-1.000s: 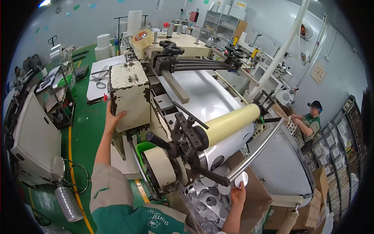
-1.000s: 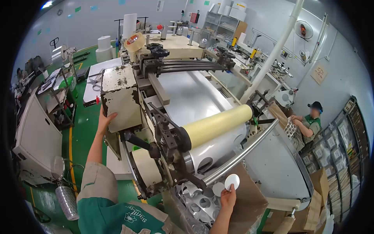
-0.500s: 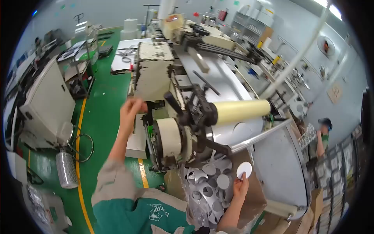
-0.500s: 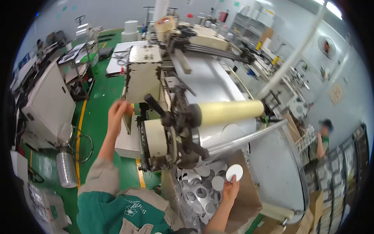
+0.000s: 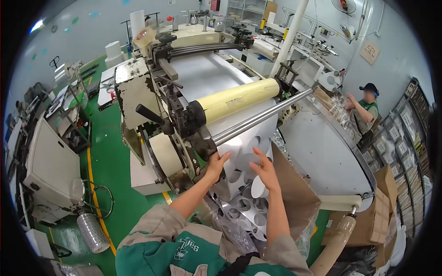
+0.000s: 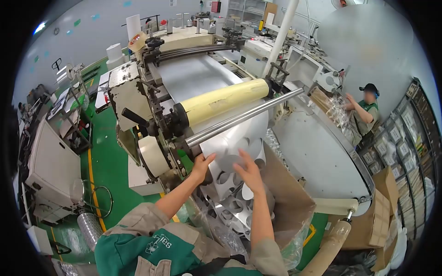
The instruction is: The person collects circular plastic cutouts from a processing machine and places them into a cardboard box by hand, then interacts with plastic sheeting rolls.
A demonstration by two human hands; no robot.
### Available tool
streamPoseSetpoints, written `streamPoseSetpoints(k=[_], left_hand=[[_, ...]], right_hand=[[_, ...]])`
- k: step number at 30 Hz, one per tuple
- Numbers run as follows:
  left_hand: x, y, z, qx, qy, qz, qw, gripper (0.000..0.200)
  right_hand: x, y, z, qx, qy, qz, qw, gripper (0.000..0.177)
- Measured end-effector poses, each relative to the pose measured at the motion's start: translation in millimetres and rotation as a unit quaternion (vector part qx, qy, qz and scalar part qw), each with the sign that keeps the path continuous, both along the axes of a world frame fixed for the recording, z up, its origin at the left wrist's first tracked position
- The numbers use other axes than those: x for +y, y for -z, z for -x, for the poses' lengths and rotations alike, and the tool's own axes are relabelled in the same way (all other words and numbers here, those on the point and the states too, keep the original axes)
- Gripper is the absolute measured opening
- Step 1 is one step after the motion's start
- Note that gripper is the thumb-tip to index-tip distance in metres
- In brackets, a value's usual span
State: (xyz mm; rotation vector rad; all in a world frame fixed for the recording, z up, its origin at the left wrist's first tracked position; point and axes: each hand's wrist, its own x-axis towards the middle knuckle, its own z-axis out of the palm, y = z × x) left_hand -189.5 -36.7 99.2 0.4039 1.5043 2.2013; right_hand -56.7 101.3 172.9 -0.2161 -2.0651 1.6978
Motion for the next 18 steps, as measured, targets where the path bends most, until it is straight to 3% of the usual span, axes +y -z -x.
streamPoseSetpoints(k=[2,3,4,6,8,10,11,12,14,15,16,18], left_hand=[[3,6,-1,0.042,0.019,-0.020,0.999,0.017],[2,4,-6,0.014,0.046,-0.040,0.998,0.015],[-3,-3,-9,0.024,0.064,-0.042,0.997,0.014],[-12,-12,-9,-0.018,0.120,-0.007,0.993,0.016],[-20,-43,-13,-0.038,0.149,0.005,0.988,0.030],[-20,-51,-12,-0.062,0.142,-0.046,0.987,0.034],[-8,-15,6,-0.060,0.147,-0.006,0.987,0.041],[-12,-33,8,-0.062,0.146,0.014,0.987,0.046],[-8,-52,-2,-0.011,-0.055,0.000,0.998,0.024],[6,-35,5,-0.032,-0.076,-0.075,0.994,0.020],[-3,-66,-2,-0.089,-0.077,-0.125,0.985,0.018],[7,-73,-1,-0.109,-0.149,-0.020,0.983,0.018]], right_hand=[[5,-3,27,0.028,-0.033,-0.250,0.967,0.034],[5,0,39,0.058,-0.018,-0.269,0.961,0.030],[7,-2,41,-0.026,-0.038,-0.154,0.987,0.027],[18,4,39,-0.134,-0.031,-0.084,0.987,0.031],[19,33,18,-0.067,0.069,0.090,0.991,0.030],[33,71,-14,0.010,0.120,0.284,0.951,0.032],[42,91,-34,0.045,0.128,0.341,0.930,0.037],[49,110,-55,0.034,0.177,0.298,0.937,0.039],[56,121,-82,0.007,0.223,0.233,0.947,0.041],[45,90,-80,0.000,0.208,0.241,0.948,0.042],[31,64,-78,-0.012,0.200,0.251,0.947,0.044],[25,25,-61,-0.029,0.134,0.206,0.969,0.041]])
